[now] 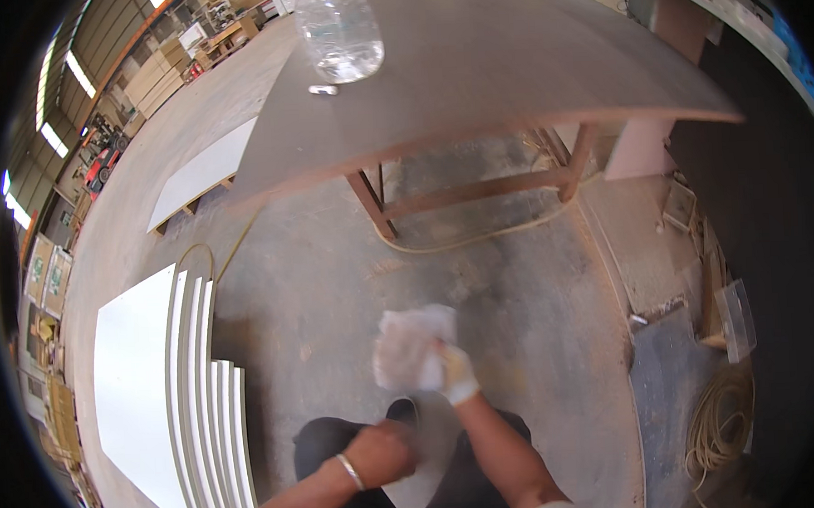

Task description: The person kneels beside a stack of white panels and uses a small blade to scrape edges, then wipes the top panel with a cloth. They briefly stand to retrieve a blade from a table and return to continue scraping and wiping the panels.

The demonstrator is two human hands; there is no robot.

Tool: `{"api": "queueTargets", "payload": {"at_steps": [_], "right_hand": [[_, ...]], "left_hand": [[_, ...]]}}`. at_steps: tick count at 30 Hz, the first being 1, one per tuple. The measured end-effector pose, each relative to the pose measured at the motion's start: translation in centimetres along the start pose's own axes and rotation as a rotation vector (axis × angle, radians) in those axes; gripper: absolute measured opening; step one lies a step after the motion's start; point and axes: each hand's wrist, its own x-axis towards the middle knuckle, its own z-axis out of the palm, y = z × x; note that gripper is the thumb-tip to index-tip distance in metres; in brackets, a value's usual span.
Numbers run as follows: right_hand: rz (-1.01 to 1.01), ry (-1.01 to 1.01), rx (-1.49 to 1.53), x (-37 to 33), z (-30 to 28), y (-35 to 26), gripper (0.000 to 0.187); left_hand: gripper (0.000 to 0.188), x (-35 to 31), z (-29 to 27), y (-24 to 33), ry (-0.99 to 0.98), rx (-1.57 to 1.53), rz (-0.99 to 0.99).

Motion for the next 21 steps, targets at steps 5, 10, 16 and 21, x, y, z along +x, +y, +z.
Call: {"api": "queueTargets", "payload": {"at_steps": [5,10,16,21], "right_hand": [[-0.151,0.035,0.483,-10.1,-1.1,-8.2,0.074],[-0.314,0.056,0.4,-19.0,10.2,-19.0,0.086],[0.084,0.343,0.276,-19.7,24.0,-31.0,0.064],[0.256,0.308,0.267,-14.4,33.2,-33.6,0.047]], "left_hand": [[0.026,7.9,-5.2,-0.7,0.41,-0.313,0.434],[0.029,5.9,-23.3,-3.6,0.954,-0.387,0.425],[0.036,9.3,-41.3,-17.9,0.836,-0.39,-0.333],[0.035,11.7,-43.0,-20.2,0.6,-0.369,-0.293]]}}
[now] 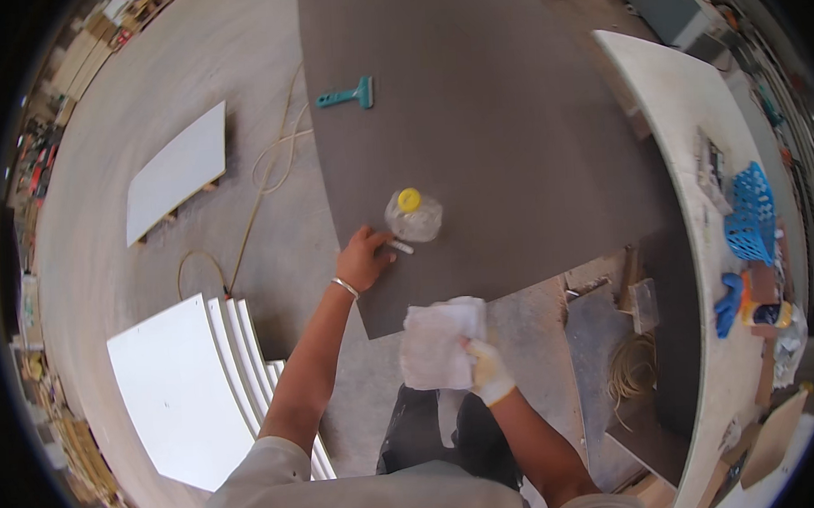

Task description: The person kneels beside a stack of white panels and uses a small blade to scrape edges, then wipes the top panel with a cloth. They briefly stand to retrieve a blade from a table and return to continue scraping and wiping the panels.

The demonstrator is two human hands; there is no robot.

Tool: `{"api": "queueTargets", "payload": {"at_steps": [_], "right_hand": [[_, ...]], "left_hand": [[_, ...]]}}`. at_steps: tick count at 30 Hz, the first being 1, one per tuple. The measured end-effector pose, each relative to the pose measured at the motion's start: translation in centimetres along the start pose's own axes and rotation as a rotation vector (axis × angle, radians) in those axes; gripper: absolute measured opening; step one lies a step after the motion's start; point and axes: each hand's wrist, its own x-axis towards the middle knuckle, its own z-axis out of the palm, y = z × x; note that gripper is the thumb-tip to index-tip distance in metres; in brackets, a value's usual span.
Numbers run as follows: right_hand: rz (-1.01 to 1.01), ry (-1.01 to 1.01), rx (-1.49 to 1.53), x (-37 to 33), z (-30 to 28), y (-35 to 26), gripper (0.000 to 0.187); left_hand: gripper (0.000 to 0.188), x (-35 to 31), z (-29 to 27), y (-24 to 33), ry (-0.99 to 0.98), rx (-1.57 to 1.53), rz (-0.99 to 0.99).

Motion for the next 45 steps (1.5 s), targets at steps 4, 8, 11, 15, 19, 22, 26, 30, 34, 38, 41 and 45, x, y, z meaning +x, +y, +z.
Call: {"api": "queueTargets", "payload": {"at_steps": [4,8,11,15,19,22,26,30,34,38,41,45], "right_hand": [[0.133,0.084,0.004,0.6,4.1,0.0,0.04],[0.18,0.163,0.053,-0.3,4.0,-1.8,0.038],[0.104,0.144,0.127,1.0,4.2,-4.9,0.041],[0.059,0.05,-0.033,4.5,6.3,-10.4,0.053],[-0.27,0.391,-0.721,3.1,5.2,-18.6,0.066],[-0.439,0.323,-0.834,-2.0,2.0,-27.5,0.06],[-0.813,0.355,-0.989,-10.8,-1.9,-38.0,0.04],[-1.286,0.742,-1.237,-18.6,-5.4,-44.1,0.032],[-1.433,1.128,-1.352,-23.9,-10.4,-47.4,0.036],[-1.308,1.408,-1.495,-26.0,-13.9,-47.5,0.041],[-1.156,1.457,-1.584,-25.6,-14.9,-47.0,0.044],[-1.041,1.516,-1.597,-24.3,-15.2,-47.2,0.055]], "left_hand": [[0.027,0.3,1.5,-0.2,-0.052,0.04,-0.056],[0.016,-2.9,0.5,-0.8,-0.167,0.044,-0.094],[0.007,-8.2,-1.2,1.6,-0.006,-0.191,-0.144],[0.005,-12.1,-2.8,9.6,0.086,-0.339,-0.432],[0.012,-10.6,-0.2,20.2,0.251,-0.48,-0.552],[0.011,-5.6,3.8,27.1,0.143,-0.378,-0.446],[0.015,1.6,7.8,35.9,-0.075,-0.48,-0.345],[0.019,8.8,9.7,43.3,-0.245,-0.403,-0.195],[0.021,14.0,12.5,48.8,-0.318,-0.389,-0.071],[0.022,18.4,15.7,53.5,-0.383,-0.409,0.062],[0.026,22.6,17.1,57.2,-0.5,-0.281,0.199],[0.038,28.2,18.0,61.6,-0.567,-0.088,0.414]]}}
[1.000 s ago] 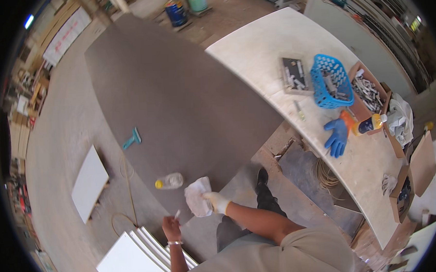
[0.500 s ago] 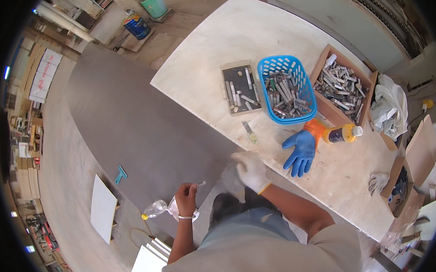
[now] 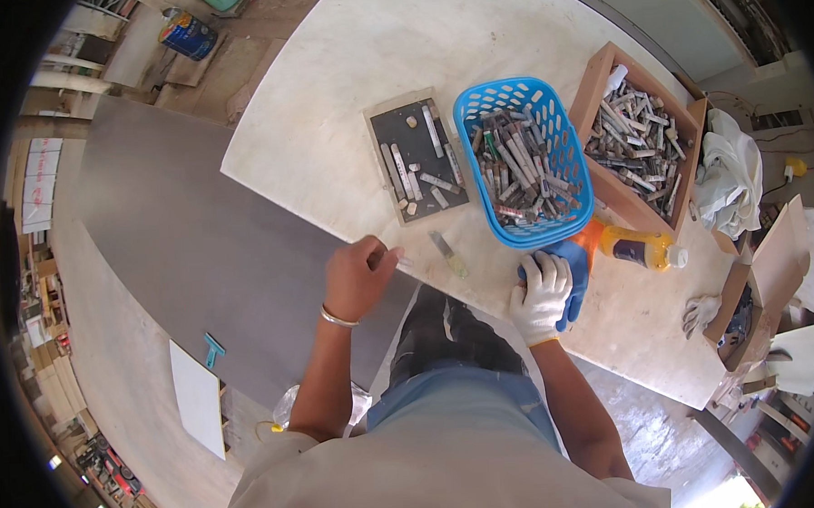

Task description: The person kneels beside a stack of white panels and uses a small blade to scrape edges, then wipes the top panel with a cloth. They briefly stand to retrieve a blade from a table and return to continue scraping and wiping the panels.

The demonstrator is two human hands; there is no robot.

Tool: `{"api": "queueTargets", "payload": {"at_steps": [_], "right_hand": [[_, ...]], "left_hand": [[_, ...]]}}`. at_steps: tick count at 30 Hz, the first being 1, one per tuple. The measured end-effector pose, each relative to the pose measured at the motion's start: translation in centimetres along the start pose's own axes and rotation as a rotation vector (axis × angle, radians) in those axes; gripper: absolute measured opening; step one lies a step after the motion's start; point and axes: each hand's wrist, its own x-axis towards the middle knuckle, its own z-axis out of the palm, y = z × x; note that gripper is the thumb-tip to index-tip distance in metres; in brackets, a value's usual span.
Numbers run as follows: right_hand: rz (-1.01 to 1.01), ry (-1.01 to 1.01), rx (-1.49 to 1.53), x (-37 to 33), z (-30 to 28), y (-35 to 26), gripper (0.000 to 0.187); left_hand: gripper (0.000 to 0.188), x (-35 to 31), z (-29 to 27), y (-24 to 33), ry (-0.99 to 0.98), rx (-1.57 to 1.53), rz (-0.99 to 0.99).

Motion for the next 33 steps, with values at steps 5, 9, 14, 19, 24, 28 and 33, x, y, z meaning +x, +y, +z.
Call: {"api": "queueTargets", "payload": {"at_steps": [5,9,14,19,24,28,33], "right_hand": [[0.025,-0.067,-0.051,0.5,0.6,-0.2,0.058],[0.042,-0.115,-0.104,0.4,0.7,-0.1,0.058],[0.051,-0.116,-0.113,0.2,0.9,-0.1,0.058],[0.059,-0.111,-0.132,0.0,1.1,0.0,0.058],[0.083,-0.143,-0.121,-0.2,1.1,0.1,0.059],[0.069,-0.131,-0.137,-0.1,1.1,0.1,0.059],[0.061,-0.102,-0.134,0.1,1.1,-0.1,0.058]], "left_hand": [[0.049,5.6,-2.1,0.8,0.035,0.024,0.059],[0.048,8.5,-2.3,0.9,-0.094,0.042,0.092],[0.027,12.0,-1.7,1.1,0.12,-0.113,0.08],[0.024,13.9,-2.8,-0.3,0.336,-0.215,0.056],[0.01,12.8,-0.8,-1.4,0.074,0.229,0.491],[0.004,10.2,2.9,-0.8,-0.108,0.483,0.537],[0.012,9.9,4.7,-0.5,-0.154,0.613,0.45]]}}
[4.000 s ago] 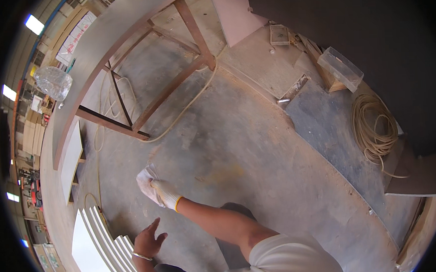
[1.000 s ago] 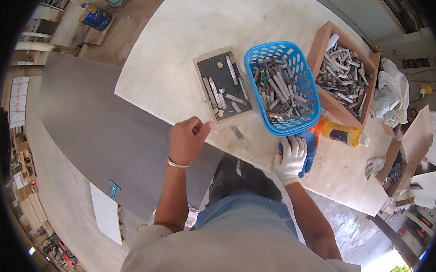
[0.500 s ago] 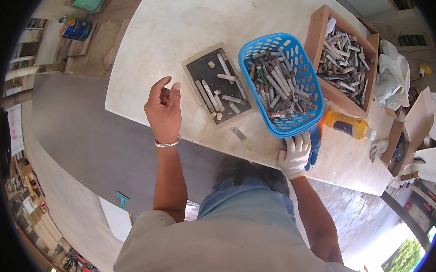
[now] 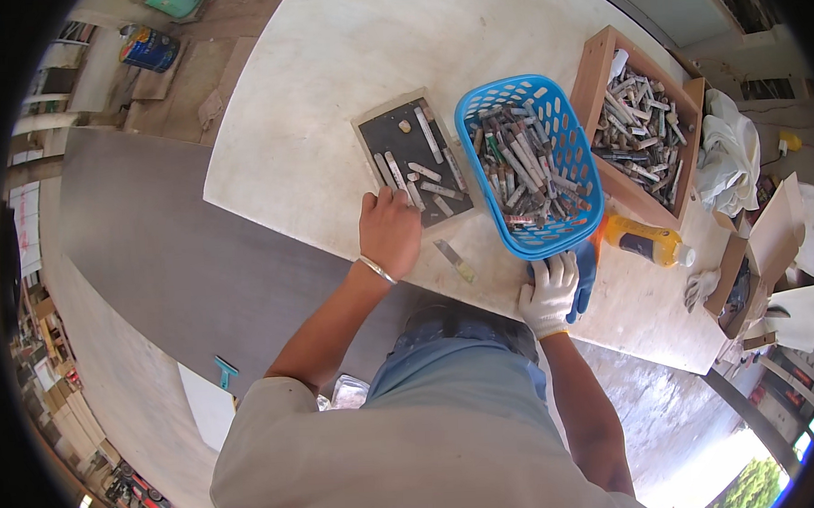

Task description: The person kneels beside a stack of white panels and uses a small blade to scrape edges, then wipes the top panel with a cloth. They briefly stand to retrieve a blade from a table and return to continue scraping and wiping the panels.

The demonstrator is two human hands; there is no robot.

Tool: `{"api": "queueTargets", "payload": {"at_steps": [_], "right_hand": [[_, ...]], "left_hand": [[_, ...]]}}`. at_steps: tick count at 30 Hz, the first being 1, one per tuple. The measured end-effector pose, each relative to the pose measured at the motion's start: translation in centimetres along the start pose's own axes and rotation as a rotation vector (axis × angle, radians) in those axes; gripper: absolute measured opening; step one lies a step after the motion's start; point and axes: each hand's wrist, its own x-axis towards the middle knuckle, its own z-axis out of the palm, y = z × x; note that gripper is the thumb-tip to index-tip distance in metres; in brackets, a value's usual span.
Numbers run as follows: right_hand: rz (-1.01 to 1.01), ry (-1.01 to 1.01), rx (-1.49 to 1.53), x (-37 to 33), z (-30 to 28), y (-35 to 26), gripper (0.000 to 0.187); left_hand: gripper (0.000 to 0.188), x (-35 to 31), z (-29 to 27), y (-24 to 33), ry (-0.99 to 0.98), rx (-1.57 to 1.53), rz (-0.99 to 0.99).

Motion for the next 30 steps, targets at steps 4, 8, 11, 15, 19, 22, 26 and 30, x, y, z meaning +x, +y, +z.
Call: {"api": "queueTargets", "payload": {"at_steps": [4,8,11,15,19,22,26,30], "right_hand": [[0.004,0.006,-0.006,0.0,-0.1,-0.1,0.058],[0.009,0.005,-0.005,-0.1,-0.2,-0.1,0.058],[0.009,0.011,0.013,-0.1,-0.3,-0.1,0.058],[0.025,-0.014,0.013,-0.1,-0.3,-0.1,0.059],[0.011,-0.005,-0.017,-0.2,-0.2,-0.1,0.06],[0.013,-0.001,-0.011,-0.3,-0.1,-0.1,0.059],[0.006,0.014,-0.008,-0.2,0.0,-0.1,0.059],[0.01,0.02,-0.016,-0.2,-0.1,-0.1,0.059]], "left_hand": [[0.01,0.8,0.1,-0.3,-0.012,0.034,0.037],[0.007,-0.4,-0.1,-0.6,0.248,-0.144,0.098],[0.017,-2.5,-0.7,-0.4,0.312,-0.44,0.006],[0.026,-4.6,-1.8,0.4,0.398,-0.938,-0.163],[0.026,-5.2,-3.3,0.3,0.533,-1.019,-0.062],[0.029,-5.2,-4.5,0.0,0.595,-1.117,-0.014],[0.032,-5.6,-5.8,-0.4,0.604,-1.215,-0.009],[0.032,-6.1,-6.2,-1.0,0.53,-1.241,0.018]]}}
